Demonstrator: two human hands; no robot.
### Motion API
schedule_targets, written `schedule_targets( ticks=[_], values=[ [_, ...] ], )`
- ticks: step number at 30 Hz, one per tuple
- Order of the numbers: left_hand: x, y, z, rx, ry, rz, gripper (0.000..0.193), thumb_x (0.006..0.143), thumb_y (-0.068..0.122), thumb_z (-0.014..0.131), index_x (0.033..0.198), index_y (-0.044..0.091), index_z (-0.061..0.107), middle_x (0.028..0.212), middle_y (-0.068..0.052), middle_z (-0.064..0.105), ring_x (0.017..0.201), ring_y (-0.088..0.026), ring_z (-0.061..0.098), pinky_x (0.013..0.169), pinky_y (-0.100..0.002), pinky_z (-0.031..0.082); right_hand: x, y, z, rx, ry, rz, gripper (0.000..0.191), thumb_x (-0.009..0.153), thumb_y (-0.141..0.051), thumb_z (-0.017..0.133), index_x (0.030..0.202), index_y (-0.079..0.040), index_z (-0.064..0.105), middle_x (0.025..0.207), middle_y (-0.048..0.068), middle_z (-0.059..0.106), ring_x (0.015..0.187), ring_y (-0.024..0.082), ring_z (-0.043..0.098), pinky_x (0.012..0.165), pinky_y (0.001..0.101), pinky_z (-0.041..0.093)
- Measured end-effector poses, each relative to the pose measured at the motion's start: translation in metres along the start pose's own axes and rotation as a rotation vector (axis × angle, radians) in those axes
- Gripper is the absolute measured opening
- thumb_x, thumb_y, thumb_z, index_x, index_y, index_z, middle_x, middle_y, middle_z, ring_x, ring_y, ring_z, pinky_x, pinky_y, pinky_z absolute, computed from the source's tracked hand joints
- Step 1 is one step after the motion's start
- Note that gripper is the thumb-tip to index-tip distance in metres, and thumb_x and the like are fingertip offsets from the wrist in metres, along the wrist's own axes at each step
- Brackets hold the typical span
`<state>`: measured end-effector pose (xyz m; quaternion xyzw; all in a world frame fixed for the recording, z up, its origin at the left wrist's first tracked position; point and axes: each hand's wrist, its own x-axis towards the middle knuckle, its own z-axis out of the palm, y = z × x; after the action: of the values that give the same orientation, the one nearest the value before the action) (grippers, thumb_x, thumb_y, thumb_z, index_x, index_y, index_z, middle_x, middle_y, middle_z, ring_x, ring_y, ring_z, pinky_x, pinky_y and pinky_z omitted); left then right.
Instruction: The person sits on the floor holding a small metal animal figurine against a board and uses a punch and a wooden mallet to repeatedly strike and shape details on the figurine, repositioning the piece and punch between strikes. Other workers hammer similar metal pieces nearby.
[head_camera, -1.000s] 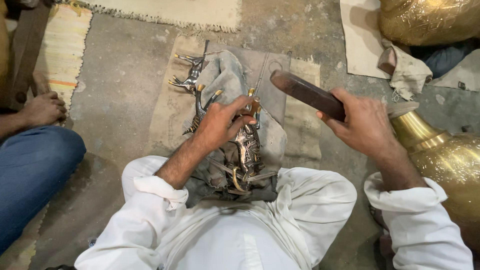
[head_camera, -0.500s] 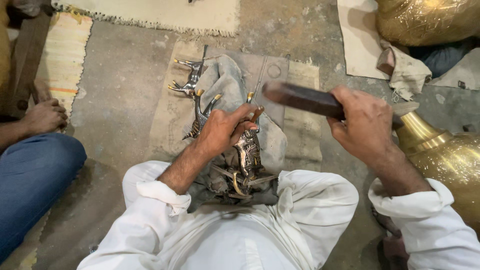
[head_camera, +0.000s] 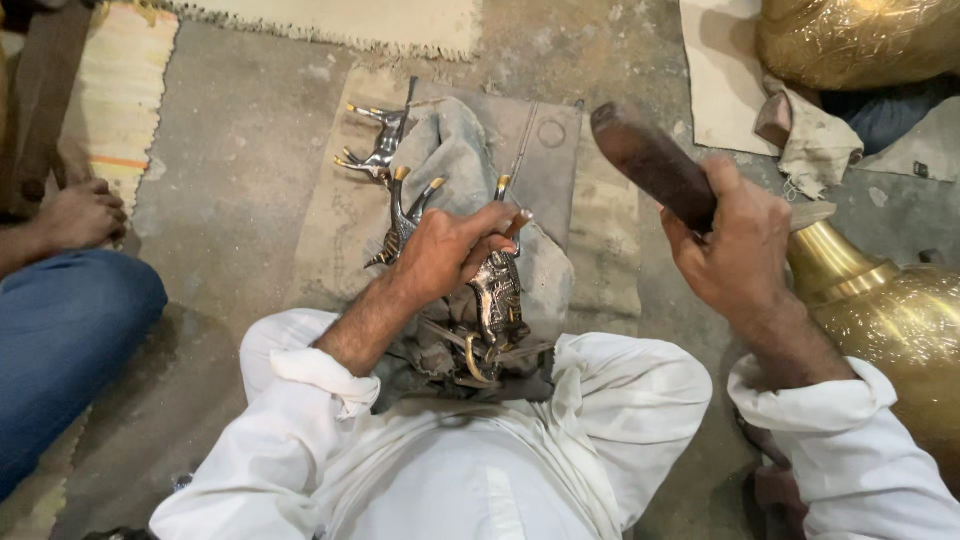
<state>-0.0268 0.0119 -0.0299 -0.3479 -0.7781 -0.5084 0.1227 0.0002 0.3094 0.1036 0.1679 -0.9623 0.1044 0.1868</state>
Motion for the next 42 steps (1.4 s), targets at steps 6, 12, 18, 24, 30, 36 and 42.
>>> schedule_targets(
  ticks=[6,12,18,24,30,36,42],
  values=[
    [0.002,0.001,-0.002,0.055,-0.019,0.01,0.038,0.091,0.008,0.076,0.125,0.011,0.06,0.087,-0.012,0.075,0.073,-0.035,0.073,0.06,-0.043,0.057,-0.001,-0.001,0.001,0.041,-0.025,0.023,0.02,0.096,-0.009,0.075,0.112,-0.007,0.063,0.09,0.008,0.066,0.081,0.026,0.066,0.079,0.0416,0.052],
    [0.004,0.003,-0.003,0.041,-0.005,0.028,0.036,0.091,0.01,0.075,0.124,0.012,0.06,0.09,-0.012,0.076,0.08,-0.035,0.075,0.063,-0.042,0.057,-0.001,-0.006,-0.003,-0.069,-0.024,-0.093,0.028,0.082,-0.005,0.077,0.108,-0.007,0.066,0.089,0.011,0.066,0.085,0.033,0.066,0.077,0.046,0.051],
    [0.007,0.007,-0.002,0.005,0.038,-0.051,0.042,0.093,0.015,0.077,0.129,0.01,0.056,0.092,-0.014,0.075,0.084,-0.036,0.075,0.065,-0.043,0.057,0.0,-0.004,-0.006,-0.227,-0.084,-0.149,0.03,0.079,-0.004,0.078,0.107,-0.008,0.067,0.091,0.011,0.069,0.087,0.034,0.069,0.076,0.0451,0.051],
    [0.013,0.008,0.0,0.082,-0.061,-0.186,0.039,0.094,0.023,0.08,0.124,0.01,0.057,0.082,-0.014,0.075,0.074,-0.038,0.072,0.061,-0.046,0.053,0.008,0.009,0.002,-0.297,-0.252,-0.039,0.03,0.085,-0.009,0.077,0.114,-0.011,0.069,0.088,0.01,0.072,0.079,0.026,0.07,0.079,0.0433,0.054],
    [0.017,0.008,-0.002,0.12,-0.109,-0.171,0.043,0.093,0.021,0.079,0.128,0.01,0.059,0.083,-0.017,0.075,0.076,-0.038,0.073,0.063,-0.047,0.054,0.008,0.014,0.007,-0.249,-0.292,0.025,0.035,0.085,-0.011,0.076,0.119,-0.011,0.066,0.088,0.01,0.07,0.082,0.027,0.07,0.081,0.0427,0.055],
    [0.002,0.017,-0.01,-0.15,0.151,-0.404,0.037,0.095,0.019,0.079,0.126,0.009,0.061,0.091,-0.011,0.08,0.081,-0.019,0.081,0.07,-0.031,0.063,-0.035,0.036,0.038,-0.196,-0.57,0.206,0.033,0.087,-0.015,0.078,0.118,-0.015,0.066,0.078,0.008,0.07,0.069,0.023,0.069,0.071,0.04,0.053],
    [-0.024,0.034,-0.018,-0.253,0.186,-0.578,0.036,0.09,0.015,0.08,0.123,0.007,0.066,0.09,-0.012,0.081,0.083,-0.018,0.077,0.069,-0.03,0.061,-0.137,0.028,0.123,1.038,-0.356,0.677,0.024,0.085,-0.009,0.08,0.103,-0.003,0.065,0.074,-0.004,0.059,0.065,0.007,0.053,0.058,0.0256,0.043]
  ],
)
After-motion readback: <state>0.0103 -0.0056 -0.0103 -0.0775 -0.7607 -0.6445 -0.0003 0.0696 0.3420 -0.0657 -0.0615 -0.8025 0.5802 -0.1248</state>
